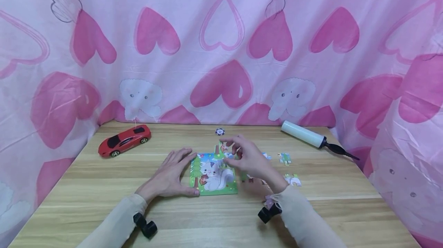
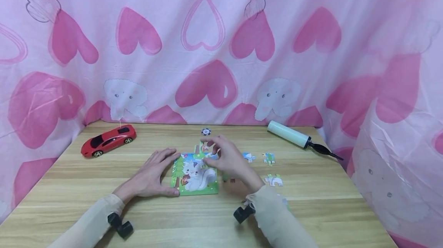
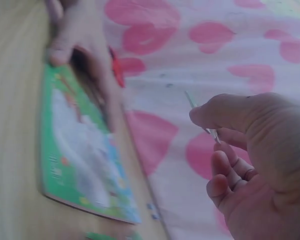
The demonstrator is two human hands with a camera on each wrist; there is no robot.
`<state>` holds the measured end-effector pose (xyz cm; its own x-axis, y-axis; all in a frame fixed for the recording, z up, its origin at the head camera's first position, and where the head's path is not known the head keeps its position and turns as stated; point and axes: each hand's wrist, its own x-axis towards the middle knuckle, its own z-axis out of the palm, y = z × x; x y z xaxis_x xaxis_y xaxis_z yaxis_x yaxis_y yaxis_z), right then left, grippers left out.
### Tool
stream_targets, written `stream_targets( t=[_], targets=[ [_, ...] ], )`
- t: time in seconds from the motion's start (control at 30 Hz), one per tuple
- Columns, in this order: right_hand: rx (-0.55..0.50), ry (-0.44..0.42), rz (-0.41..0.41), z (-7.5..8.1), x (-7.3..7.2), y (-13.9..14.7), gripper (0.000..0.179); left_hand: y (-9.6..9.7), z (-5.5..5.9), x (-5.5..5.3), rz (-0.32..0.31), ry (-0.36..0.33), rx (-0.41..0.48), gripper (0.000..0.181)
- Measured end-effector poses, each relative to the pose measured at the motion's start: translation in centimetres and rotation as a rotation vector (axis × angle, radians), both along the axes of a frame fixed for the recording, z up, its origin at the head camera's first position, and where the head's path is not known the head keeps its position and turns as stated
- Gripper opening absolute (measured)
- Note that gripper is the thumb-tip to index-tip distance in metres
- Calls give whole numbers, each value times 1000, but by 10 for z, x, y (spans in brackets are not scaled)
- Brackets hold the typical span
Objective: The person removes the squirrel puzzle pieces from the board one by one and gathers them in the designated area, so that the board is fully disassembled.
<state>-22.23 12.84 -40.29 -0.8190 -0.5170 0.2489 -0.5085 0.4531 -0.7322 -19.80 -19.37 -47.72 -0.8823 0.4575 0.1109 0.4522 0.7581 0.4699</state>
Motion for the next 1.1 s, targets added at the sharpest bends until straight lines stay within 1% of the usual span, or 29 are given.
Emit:
stream_targets(
  t=[0.1,0.23,0.4,0.57,0.7,0.83,0.97,1.1],
  targets=[
    [-8,34,-22,12,0,11,64,-1,0,0,1,2,5,132],
    [-3,68,-69,25,6,30,63,1,-2,0,-2,-2,9,132],
    [11,90,-122,35,15,52,64,2,-2,0,-1,-2,5,132],
    [35,113,-141,40,24,67,65,1,-2,0,6,2,-2,132],
    [65,125,-147,42,32,75,65,0,-2,1,6,4,1,132],
    [89,124,-138,40,38,80,65,0,-1,1,7,5,5,131],
    [103,139,-118,35,44,82,67,0,-1,1,8,8,-2,131],
    [112,142,-107,27,49,84,66,0,-2,0,5,9,-6,131]
  ],
)
